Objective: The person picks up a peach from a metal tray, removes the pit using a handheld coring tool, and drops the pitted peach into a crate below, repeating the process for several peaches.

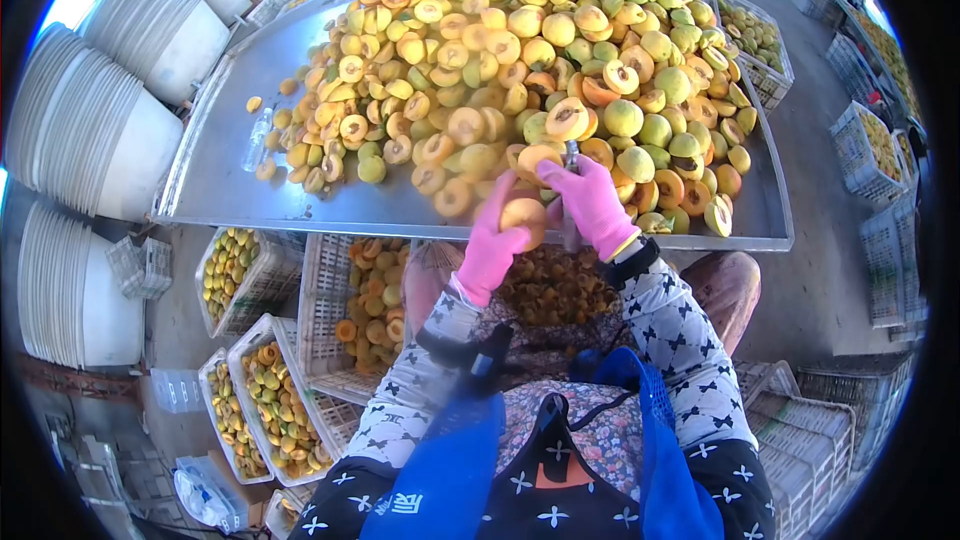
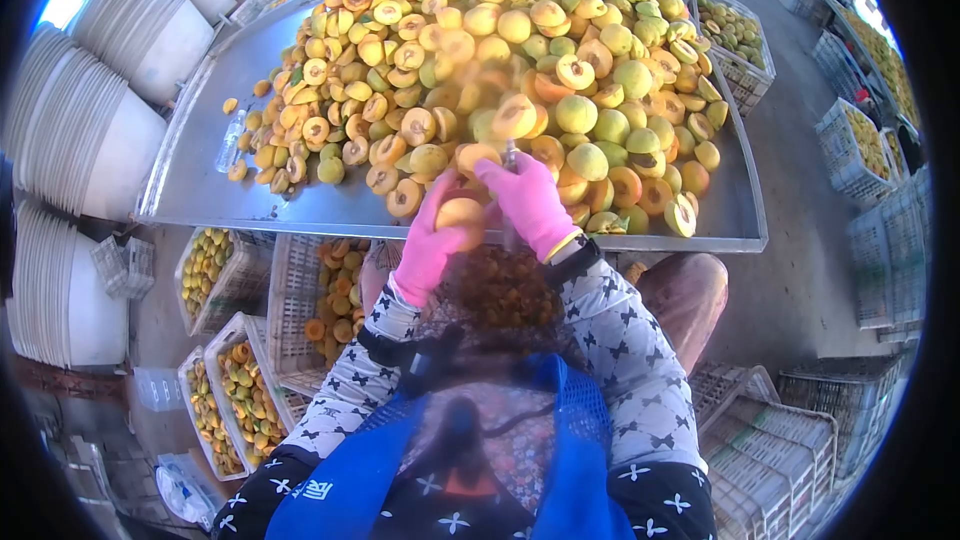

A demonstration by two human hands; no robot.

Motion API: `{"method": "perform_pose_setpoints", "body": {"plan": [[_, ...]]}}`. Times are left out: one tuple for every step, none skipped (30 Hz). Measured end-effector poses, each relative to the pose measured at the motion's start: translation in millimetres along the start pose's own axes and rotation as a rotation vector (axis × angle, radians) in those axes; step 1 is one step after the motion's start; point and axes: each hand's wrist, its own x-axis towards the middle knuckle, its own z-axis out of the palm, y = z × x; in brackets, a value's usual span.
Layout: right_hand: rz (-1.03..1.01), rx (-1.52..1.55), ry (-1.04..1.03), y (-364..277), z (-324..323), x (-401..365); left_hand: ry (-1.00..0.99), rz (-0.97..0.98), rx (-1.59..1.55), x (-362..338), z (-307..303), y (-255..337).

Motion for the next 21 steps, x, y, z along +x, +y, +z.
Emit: {"method": "perform_pose_setpoints", "body": {"plan": [[-0.036,-0.148,-0.009,-8.0,2.1,-0.9,0.012,-0.007,-0.217,-0.2,2.9,5.1],[-0.065,-0.266,0.061,-10.3,4.7,-2.9,0.021,-0.009,-0.432,0.4,2.4,9.8],[-0.167,-0.363,0.066,3.6,-3.7,6.5,0.039,-0.040,-0.507,0.1,-3.6,8.5],[-0.180,-0.325,0.051,0.5,-10.0,3.3,0.059,-0.068,-0.584,-1.0,-11.6,3.5],[-0.189,-0.287,0.035,-1.1,-16.5,-1.4,0.080,-0.098,-0.664,-2.6,-17.7,0.2],[-0.129,-0.194,0.039,11.5,-26.2,1.2,0.075,-0.071,-0.657,-3.7,-18.4,2.9],[-0.089,-0.143,-0.003,8.6,-30.5,-7.9,0.066,-0.052,-0.652,-3.3,-16.0,6.5],[-0.051,-0.077,-0.048,4.0,-31.2,-21.4,0.050,-0.034,-0.648,-1.9,-13.7,8.2],[-0.013,-0.012,-0.090,2.4,-30.4,-34.0,0.053,-0.053,-0.687,-2.2,-12.0,6.9],[0.000,0.006,-0.106,5.2,-28.1,-43.1,0.054,-0.074,-0.727,-3.3,-9.3,4.8],[0.016,0.025,-0.121,8.4,-25.2,-52.1,0.055,-0.098,-0.768,-3.8,-6.2,2.8],[0.032,0.046,-0.134,11.2,-24.5,-59.5,0.054,-0.141,-0.799,-4.8,-2.1,6.0],[0.058,0.037,-0.159,11.4,-26.7,-66.0,0.053,-0.186,-0.829,-7.1,3.5,13.6],[0.082,0.030,-0.186,9.3,-28.9,-71.6,0.052,-0.229,-0.858,-8.1,8.7,19.5],[0.102,0.023,-0.219,8.3,-30.2,-74.5,0.007,-0.170,-0.765,-10.0,12.3,21.1],[0.109,-0.032,-0.211,9.5,-33.1,-75.9,-0.036,-0.109,-0.670,-13.6,15.4,21.9],[0.069,0.010,-0.187,12.5,-35.2,-77.7,-0.077,-0.047,-0.575,-14.9,18.0,23.9],[0.031,0.053,-0.162,16.4,-36.3,-80.2,-0.079,-0.010,-0.412,-15.0,18.4,27.9],[-0.004,0.096,-0.135,18.1,-36.9,-82.5,-0.080,0.023,-0.250,-16.9,17.9,32.8],[-0.005,0.117,-0.134,17.5,-37.1,-86.1,-0.077,0.012,-0.143,-20.2,20.4,39.9],[-0.009,0.138,-0.133,8.8,-33.1,-91.6,-0.076,0.002,-0.036,-23.5,23.0,47.3]]}}
